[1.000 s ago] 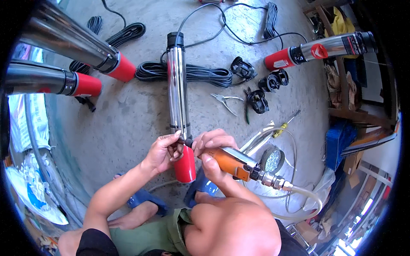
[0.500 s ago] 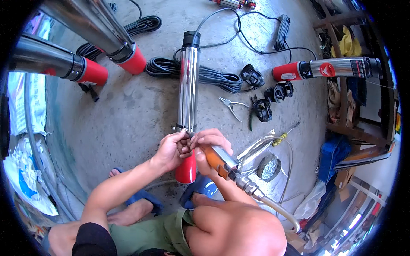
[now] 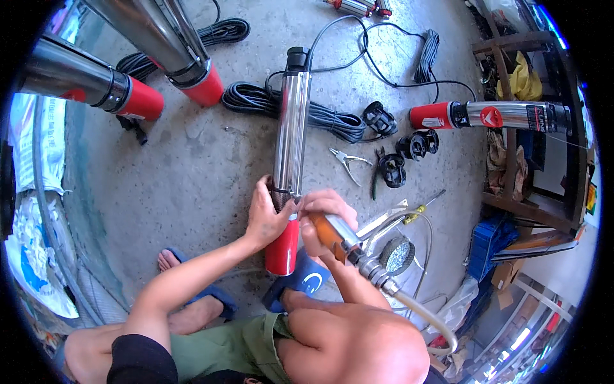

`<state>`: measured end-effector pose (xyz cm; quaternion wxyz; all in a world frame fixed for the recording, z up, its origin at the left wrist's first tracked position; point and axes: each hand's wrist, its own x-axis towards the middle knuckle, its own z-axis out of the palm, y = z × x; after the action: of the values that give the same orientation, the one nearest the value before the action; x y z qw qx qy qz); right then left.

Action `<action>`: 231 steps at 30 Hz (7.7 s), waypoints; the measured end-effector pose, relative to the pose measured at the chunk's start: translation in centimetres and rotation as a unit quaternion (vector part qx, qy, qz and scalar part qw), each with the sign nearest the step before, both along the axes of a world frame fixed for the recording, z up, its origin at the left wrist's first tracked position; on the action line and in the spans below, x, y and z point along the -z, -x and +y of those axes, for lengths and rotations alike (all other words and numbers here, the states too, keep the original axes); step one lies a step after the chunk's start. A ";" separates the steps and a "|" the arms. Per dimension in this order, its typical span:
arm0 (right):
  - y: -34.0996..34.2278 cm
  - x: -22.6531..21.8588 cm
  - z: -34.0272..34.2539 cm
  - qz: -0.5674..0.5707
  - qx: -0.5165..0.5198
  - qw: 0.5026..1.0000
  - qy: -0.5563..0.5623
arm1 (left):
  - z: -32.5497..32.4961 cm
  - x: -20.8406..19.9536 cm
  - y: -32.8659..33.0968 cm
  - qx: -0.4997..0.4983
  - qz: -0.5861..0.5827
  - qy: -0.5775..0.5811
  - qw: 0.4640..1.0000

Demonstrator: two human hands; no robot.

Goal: The person assembles components of submersible pumps by hand and using a pneumatic screwdriver while sitting on the floor.

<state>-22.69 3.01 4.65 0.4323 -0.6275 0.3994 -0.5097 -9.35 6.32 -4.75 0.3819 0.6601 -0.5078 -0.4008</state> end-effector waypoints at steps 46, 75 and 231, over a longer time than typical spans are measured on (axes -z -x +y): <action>1.1 2.6 -0.6 -0.237 0.178 0.953 -0.059 | -1.3 -1.3 1.7 -0.001 0.086 -0.139 0.987; 3.4 -2.9 0.4 -0.300 0.269 0.914 -0.028 | -13.3 1.6 -12.7 0.029 -0.285 0.023 0.958; 33.6 1.4 -8.4 0.580 0.330 0.722 -0.183 | -15.7 -5.8 30.5 0.176 -0.045 0.134 0.974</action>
<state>-56.30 -5.44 3.24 0.0274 -0.5374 0.8396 -0.0736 -39.84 -9.34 1.06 0.3667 0.5208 -0.6817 -0.3599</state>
